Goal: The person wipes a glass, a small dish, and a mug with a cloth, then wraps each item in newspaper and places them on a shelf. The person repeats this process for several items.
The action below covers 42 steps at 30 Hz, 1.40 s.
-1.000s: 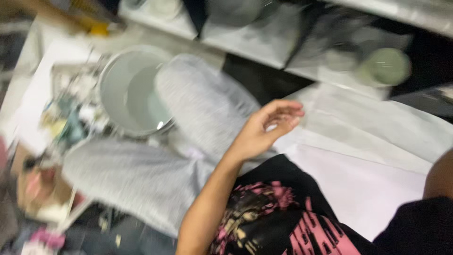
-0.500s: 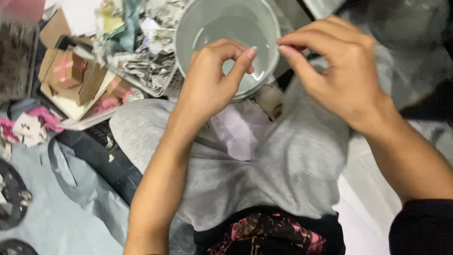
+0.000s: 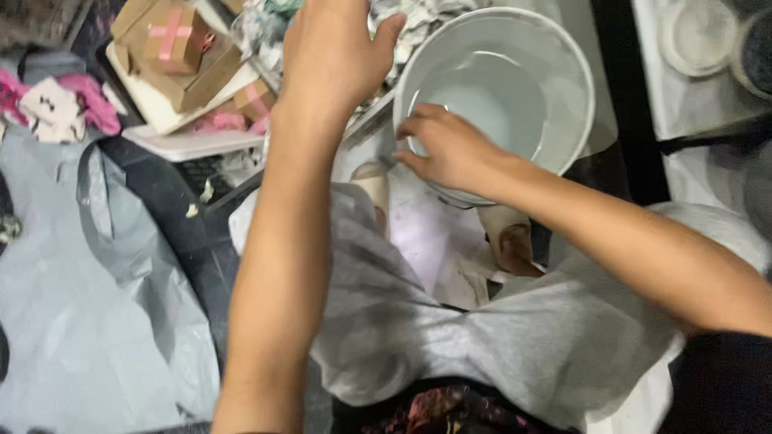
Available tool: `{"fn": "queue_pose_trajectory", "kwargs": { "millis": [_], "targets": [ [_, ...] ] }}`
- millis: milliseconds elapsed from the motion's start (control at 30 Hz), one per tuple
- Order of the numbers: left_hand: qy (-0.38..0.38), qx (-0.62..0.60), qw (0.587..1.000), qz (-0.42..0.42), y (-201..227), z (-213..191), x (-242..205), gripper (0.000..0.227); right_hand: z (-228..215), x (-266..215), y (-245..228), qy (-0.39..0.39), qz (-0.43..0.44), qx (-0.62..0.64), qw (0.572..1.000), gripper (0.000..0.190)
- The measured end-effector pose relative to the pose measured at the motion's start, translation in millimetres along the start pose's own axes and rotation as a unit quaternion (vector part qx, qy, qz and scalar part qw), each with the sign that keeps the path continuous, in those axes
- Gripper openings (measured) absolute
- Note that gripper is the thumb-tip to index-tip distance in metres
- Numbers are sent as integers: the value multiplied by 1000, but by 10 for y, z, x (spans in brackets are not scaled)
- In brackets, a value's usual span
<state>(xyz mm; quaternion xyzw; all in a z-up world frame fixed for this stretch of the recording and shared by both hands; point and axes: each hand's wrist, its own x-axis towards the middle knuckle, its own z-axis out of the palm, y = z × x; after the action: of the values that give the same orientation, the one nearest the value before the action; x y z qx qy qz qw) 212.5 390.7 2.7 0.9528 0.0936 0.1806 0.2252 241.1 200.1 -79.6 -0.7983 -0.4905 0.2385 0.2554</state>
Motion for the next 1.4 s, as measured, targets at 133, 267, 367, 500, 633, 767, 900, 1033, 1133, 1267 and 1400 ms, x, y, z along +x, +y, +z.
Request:
{"fn": "queue_pose_trajectory", "kwargs": {
  "millis": [133,267,367,500,633,767,900,1033,1133,1267,1400],
  "targets": [
    [5,31,997,-75,-281,-7,10,35,832,1001,204,-2,20,-289,957,58],
    [23,-15,993,-117,-304,-44,-5,35,1205,1726,629,-15,103,-357,928,52],
    [18,-32,992,-120,-257,-107,22,39,1282,1932,723,112,51,-262,957,61],
    [-6,-63,993,-97,-181,-128,49,46,1132,1794,745,189,-104,15,976,61],
    [6,-53,995,-79,-133,-132,-3,48,1031,1677,670,85,-161,352,918,50],
    [-7,-52,995,-89,-16,-126,29,52,1057,1746,601,72,-174,739,647,48],
    [-53,-39,993,-103,-3,-143,-25,59,1268,1775,523,75,-253,832,488,55],
    [-40,-46,994,-96,30,-170,-64,54,1233,1668,607,100,-200,794,566,53],
    [-47,-57,992,-107,4,-260,-81,56,1082,1795,647,119,-199,647,727,48],
    [-77,-33,988,-127,-125,-296,-84,52,957,1865,703,238,-166,117,950,43],
    [-48,-51,988,-139,-312,-323,-133,37,684,1874,656,260,-68,0,963,37]
  ]
}}
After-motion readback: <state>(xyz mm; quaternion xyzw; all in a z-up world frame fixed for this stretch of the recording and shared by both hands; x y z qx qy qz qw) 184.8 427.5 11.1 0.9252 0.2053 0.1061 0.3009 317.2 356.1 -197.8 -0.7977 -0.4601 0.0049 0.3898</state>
